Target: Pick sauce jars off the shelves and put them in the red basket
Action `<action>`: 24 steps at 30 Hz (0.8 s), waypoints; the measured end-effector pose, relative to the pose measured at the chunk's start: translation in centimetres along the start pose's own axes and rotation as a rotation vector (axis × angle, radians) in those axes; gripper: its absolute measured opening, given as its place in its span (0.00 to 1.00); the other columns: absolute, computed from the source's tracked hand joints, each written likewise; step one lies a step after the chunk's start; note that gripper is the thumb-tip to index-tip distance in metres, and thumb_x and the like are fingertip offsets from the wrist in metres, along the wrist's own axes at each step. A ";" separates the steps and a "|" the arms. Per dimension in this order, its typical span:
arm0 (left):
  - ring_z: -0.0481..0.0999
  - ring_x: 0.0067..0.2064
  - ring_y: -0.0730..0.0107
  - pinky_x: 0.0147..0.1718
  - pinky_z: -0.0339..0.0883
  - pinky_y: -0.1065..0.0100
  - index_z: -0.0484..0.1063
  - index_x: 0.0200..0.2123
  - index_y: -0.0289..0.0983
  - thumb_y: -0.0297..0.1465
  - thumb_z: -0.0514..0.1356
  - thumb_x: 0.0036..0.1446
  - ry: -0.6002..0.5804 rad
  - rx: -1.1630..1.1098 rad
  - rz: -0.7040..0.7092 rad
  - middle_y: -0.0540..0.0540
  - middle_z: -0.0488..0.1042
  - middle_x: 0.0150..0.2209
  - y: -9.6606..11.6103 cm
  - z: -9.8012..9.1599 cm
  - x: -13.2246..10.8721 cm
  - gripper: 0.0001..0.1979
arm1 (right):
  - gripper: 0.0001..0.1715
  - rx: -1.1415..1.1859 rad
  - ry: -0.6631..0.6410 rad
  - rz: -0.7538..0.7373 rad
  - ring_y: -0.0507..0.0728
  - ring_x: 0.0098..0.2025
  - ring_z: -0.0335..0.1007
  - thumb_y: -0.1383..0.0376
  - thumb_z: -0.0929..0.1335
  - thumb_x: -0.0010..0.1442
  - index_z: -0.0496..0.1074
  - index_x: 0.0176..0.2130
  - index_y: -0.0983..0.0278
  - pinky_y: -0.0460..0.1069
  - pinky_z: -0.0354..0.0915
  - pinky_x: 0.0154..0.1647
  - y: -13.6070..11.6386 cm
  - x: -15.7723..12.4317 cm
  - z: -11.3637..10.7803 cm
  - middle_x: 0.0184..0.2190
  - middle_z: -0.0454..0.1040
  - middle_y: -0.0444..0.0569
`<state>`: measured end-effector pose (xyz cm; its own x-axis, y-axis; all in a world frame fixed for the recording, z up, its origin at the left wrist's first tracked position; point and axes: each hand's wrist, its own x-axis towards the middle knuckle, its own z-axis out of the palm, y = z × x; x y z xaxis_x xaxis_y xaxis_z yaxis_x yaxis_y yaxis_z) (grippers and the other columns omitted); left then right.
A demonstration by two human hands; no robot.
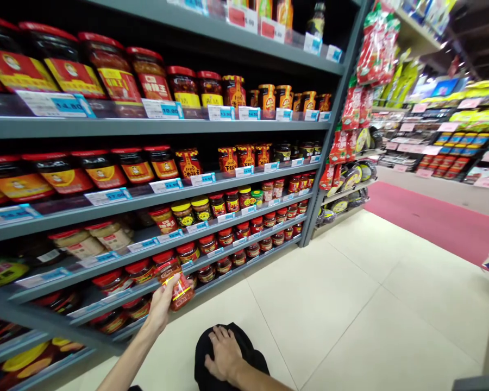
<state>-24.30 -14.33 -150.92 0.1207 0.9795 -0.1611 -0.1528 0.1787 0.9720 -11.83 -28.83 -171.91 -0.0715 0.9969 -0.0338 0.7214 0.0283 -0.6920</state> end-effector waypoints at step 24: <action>0.85 0.36 0.59 0.36 0.82 0.61 0.75 0.43 0.33 0.34 0.61 0.64 -0.227 -0.116 -0.337 0.42 0.81 0.36 1.2 2.2 -1.4 0.10 | 0.34 0.132 0.104 0.013 0.66 0.73 0.57 0.55 0.67 0.64 0.68 0.66 0.63 0.63 0.51 0.75 -0.2 -1.0 -1.2 0.71 0.63 0.57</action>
<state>-22.47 -15.69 -149.18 0.3936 0.8216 -0.4123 -0.1752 0.5074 0.8437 -11.08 -29.72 -170.93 0.0135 0.9996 0.0266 0.6246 0.0123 -0.7808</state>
